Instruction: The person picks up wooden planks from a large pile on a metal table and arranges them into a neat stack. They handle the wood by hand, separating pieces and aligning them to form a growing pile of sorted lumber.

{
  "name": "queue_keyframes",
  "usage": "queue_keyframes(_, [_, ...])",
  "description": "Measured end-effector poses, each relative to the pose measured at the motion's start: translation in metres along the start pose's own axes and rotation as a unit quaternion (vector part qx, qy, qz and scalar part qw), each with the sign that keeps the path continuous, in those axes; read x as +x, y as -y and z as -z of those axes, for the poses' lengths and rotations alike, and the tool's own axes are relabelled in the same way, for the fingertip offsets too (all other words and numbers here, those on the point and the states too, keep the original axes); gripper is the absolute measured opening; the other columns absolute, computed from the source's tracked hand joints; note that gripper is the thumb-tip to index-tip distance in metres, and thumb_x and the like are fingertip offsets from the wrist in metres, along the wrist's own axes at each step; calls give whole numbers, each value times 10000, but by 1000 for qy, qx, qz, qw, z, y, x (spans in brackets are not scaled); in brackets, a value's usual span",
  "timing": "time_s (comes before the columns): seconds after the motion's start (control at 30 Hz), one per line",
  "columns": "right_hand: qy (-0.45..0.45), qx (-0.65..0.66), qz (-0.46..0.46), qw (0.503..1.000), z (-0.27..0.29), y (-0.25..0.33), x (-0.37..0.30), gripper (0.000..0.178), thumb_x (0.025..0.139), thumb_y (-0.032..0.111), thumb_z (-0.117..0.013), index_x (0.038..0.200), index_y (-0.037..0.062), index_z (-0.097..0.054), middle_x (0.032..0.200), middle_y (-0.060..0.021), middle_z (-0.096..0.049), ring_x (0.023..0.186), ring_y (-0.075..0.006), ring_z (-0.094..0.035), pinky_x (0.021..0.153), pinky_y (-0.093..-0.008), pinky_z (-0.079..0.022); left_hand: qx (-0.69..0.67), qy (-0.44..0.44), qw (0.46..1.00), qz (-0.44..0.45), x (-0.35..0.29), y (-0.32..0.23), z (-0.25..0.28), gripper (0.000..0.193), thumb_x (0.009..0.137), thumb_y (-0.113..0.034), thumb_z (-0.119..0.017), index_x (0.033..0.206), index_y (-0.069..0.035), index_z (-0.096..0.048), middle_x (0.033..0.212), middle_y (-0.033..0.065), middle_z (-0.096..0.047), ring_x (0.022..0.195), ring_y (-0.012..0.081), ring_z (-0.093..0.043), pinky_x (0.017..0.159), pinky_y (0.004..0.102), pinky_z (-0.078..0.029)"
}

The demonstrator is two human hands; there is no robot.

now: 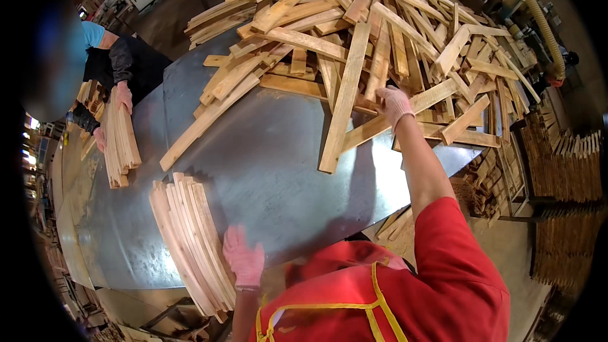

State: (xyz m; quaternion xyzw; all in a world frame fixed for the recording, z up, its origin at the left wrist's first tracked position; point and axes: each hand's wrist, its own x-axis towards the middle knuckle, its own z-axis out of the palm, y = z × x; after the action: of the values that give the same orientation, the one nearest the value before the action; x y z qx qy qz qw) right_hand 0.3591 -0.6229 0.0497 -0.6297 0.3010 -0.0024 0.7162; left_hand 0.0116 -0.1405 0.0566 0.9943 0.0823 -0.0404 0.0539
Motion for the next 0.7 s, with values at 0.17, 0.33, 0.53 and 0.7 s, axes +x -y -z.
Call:
queue_keyframes(0.17, [256,-55,19,965,-23,-57,-151,449,973,286,-705,1296,0,-582,910,-48,-678,813,-132,-621,720,-305,-531,-255,39,964,-62,59,-98,20,809,841,-309,-790,1525,-19,-472,1547,217,-487,1398,362,-509,1170,474,-407])
queue_keyframes(0.33, [240,-236,62,940,16,-142,-186,497,943,224,-726,1348,17,-525,976,-57,-670,832,-149,-622,738,-308,-530,-127,153,976,-89,84,-201,5,889,847,-371,-784,1578,-45,-398,1521,213,-512,1363,370,-535,1113,462,-456])
queue_keyframes(0.53, [1,285,-55,957,43,-77,-82,297,984,111,-669,1221,59,-499,787,20,-510,630,-106,-464,569,-267,-407,-80,193,976,-63,53,-166,-36,860,829,-310,-738,1592,-99,-400,1368,155,-624,1233,366,-600,1059,507,-474])
queue_keyframes(0.7, [52,183,-65,980,19,-86,-126,195,971,162,-704,1113,72,-605,854,22,-602,656,-118,-540,615,-299,-503,-263,122,957,20,-10,-88,-8,661,830,-190,-658,1463,-30,-547,1325,180,-632,1203,417,-599,1067,533,-459])
